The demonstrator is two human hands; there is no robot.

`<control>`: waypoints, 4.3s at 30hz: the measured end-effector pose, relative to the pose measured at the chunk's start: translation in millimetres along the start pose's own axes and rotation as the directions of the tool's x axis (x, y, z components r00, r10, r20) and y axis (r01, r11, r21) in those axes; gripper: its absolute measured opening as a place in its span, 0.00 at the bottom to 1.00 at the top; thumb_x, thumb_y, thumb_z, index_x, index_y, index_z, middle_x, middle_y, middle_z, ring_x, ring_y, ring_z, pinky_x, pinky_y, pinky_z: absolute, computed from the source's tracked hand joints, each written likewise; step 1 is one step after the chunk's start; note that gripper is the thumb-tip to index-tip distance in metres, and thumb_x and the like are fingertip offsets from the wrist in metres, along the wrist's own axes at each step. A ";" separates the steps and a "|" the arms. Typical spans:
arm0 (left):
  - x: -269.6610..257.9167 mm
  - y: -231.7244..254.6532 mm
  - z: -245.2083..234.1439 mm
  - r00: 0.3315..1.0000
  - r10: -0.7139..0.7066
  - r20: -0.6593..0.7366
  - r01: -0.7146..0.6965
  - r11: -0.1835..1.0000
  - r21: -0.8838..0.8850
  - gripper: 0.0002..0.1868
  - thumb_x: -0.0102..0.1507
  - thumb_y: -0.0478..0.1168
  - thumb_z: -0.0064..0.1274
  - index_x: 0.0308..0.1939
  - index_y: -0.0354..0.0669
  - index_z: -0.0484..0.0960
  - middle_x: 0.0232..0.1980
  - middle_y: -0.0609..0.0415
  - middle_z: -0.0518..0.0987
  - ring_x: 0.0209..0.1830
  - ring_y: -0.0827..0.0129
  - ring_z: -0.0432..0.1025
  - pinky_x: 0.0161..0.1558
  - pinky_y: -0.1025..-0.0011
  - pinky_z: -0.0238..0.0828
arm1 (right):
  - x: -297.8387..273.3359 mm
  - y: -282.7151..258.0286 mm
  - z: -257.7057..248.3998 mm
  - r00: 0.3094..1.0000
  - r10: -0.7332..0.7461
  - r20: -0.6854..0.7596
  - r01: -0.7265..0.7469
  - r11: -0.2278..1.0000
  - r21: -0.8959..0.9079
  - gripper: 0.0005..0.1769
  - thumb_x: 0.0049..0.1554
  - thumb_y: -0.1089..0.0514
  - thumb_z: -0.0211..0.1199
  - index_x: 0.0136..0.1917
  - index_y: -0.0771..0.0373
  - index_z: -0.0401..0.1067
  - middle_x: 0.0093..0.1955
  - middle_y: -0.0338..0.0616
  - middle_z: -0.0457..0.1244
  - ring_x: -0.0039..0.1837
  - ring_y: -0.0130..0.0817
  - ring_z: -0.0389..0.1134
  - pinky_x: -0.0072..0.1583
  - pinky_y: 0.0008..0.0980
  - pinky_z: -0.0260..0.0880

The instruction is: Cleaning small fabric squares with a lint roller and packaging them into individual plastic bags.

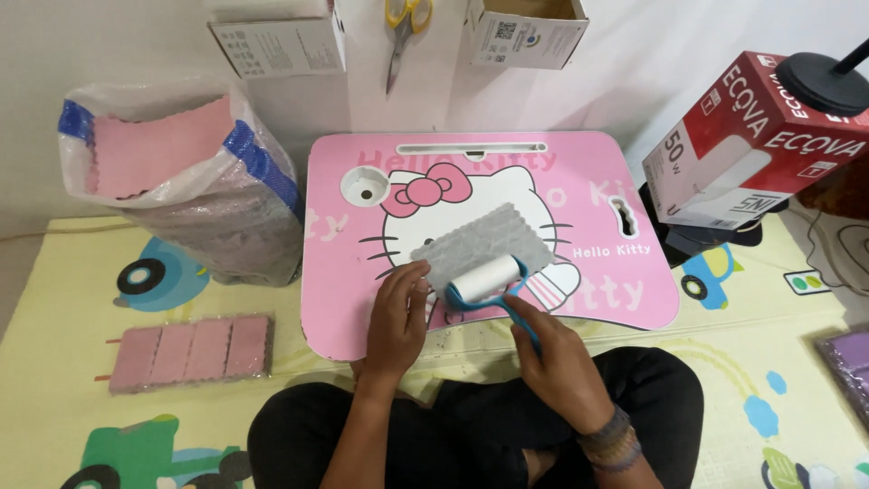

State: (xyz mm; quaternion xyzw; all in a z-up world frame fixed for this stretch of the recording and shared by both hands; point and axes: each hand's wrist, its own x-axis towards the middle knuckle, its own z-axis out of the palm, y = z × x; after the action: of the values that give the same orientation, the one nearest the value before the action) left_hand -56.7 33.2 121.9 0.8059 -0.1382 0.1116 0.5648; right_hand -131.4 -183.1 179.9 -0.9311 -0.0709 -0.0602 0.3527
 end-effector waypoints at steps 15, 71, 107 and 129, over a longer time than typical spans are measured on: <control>0.4 7.5 -9.1 0.987 -0.085 -0.138 0.058 0.980 -0.191 0.23 0.72 0.50 0.36 0.63 0.41 0.77 0.64 0.49 0.80 0.69 0.58 0.71 0.66 0.64 0.69 | 60.5 21.6 48.6 0.999 -0.049 0.012 0.050 0.978 -0.205 0.32 0.65 0.54 0.48 0.81 0.51 0.51 0.40 0.50 0.63 0.33 0.48 0.63 0.31 0.47 0.56; 0.8 -7.2 -1.2 0.953 -0.108 -0.284 0.029 0.963 -0.270 0.24 0.73 0.48 0.39 0.67 0.36 0.69 0.73 0.37 0.65 0.78 0.42 0.56 0.74 0.49 0.55 | 73.2 -34.5 49.6 0.995 -0.099 0.013 0.100 0.965 -0.241 0.24 0.61 0.61 0.52 0.70 0.59 0.69 0.35 0.59 0.69 0.35 0.61 0.73 0.34 0.51 0.72; -4.6 -26.3 29.8 0.981 0.168 0.099 -0.194 0.794 0.577 0.22 0.68 0.56 0.50 0.58 0.46 0.79 0.66 0.45 0.73 0.77 0.46 0.58 0.74 0.38 0.43 | 77.3 -16.8 -12.2 0.984 0.168 0.055 -0.153 0.964 -0.218 0.23 0.62 0.54 0.50 0.69 0.51 0.69 0.38 0.61 0.70 0.45 0.67 0.72 0.46 0.61 0.71; -5.9 -33.9 36.5 0.964 0.265 0.027 -0.229 0.770 0.596 0.22 0.66 0.55 0.54 0.55 0.45 0.80 0.64 0.46 0.75 0.74 0.46 0.61 0.73 0.38 0.47 | 98.7 2.3 0.0 0.992 0.126 0.016 -0.121 0.977 -0.177 0.20 0.61 0.58 0.52 0.66 0.53 0.72 0.29 0.50 0.68 0.31 0.50 0.71 0.37 0.45 0.71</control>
State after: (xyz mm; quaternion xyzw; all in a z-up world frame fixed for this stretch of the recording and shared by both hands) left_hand -49.6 10.4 77.8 0.9130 -0.1845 0.2459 0.2681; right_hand -34.0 -176.0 194.4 -0.9620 -0.0122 -0.0316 0.2711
